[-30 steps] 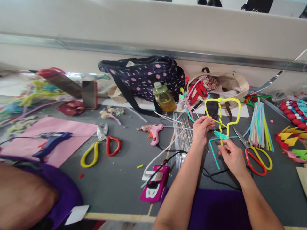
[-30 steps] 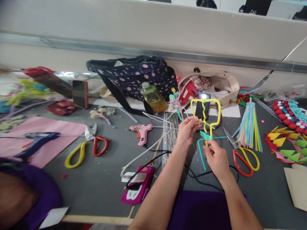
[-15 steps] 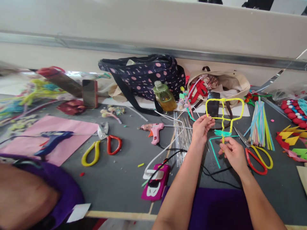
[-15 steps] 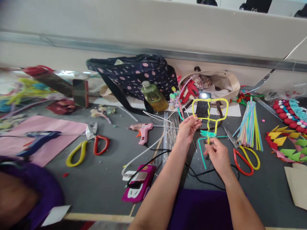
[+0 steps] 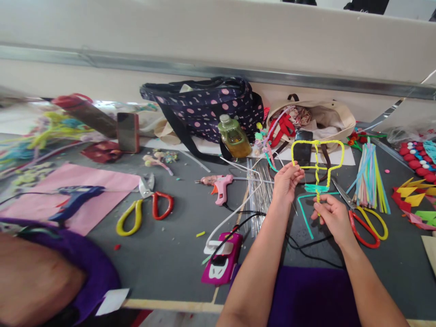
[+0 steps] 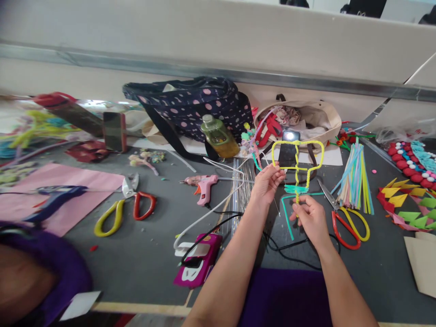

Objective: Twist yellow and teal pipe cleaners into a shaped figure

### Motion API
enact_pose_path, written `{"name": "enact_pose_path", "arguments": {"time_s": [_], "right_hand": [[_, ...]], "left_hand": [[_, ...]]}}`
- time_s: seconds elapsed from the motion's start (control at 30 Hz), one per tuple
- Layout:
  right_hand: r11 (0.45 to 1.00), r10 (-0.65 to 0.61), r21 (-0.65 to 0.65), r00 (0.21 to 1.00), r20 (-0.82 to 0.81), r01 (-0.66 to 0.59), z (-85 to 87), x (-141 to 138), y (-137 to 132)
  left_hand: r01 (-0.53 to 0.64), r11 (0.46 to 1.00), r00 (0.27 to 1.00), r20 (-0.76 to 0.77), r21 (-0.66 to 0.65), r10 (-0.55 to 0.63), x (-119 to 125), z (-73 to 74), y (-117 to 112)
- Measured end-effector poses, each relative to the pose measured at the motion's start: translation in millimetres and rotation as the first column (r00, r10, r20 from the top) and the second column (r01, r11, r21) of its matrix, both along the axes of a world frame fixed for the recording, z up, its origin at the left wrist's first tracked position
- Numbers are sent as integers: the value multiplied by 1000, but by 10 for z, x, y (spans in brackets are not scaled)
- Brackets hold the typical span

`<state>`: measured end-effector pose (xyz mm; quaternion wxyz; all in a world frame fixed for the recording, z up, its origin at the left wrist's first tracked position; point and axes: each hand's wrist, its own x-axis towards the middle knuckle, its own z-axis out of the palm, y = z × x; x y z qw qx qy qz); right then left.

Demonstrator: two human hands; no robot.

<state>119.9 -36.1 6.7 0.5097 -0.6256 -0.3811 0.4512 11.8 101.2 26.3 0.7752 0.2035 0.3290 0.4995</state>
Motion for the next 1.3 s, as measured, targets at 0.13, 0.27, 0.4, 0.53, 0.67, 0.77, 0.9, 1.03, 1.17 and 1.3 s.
{"name": "enact_pose_path", "arguments": {"time_s": [0.13,0.27,0.4,0.53,0.67,0.77,0.9,1.03,1.17,1.3], "right_hand": [[1000,-21,9,1000,-19,21,0,-7,5],[998,-64,14,996,-64,65,24,-16,14],[1000,-22,-19,981,-192,19,39,8,33],[974,-212,16,935,-283,226,3,93,84],[905,-375,52,848,-375,423,20,256,222],[856,-438,96,813,-385,507,96,452,444],[789,-502,148,764,-406,596,157,705,828],[737,-549,148,712,-438,659,73,738,1018],[697,-570,172,684,-455,696,-52,665,932],[661,-616,189,670,-415,726,-71,722,883]], "left_hand": [[-17,998,999,-34,66,19,24,-7,-25],[-57,988,995,-76,142,69,50,-34,-46],[-82,987,993,-78,141,94,62,-47,-45],[-27,990,998,-53,141,35,146,-34,-110],[149,973,989,-29,176,-146,298,-43,-258],[240,957,970,-10,166,-241,384,-55,-346],[280,944,957,30,177,-290,437,-51,-359],[311,926,932,123,213,-342,498,-48,-308],[350,913,906,171,208,-386,571,-65,-271],[369,909,902,161,195,-401,597,-68,-257]]}}
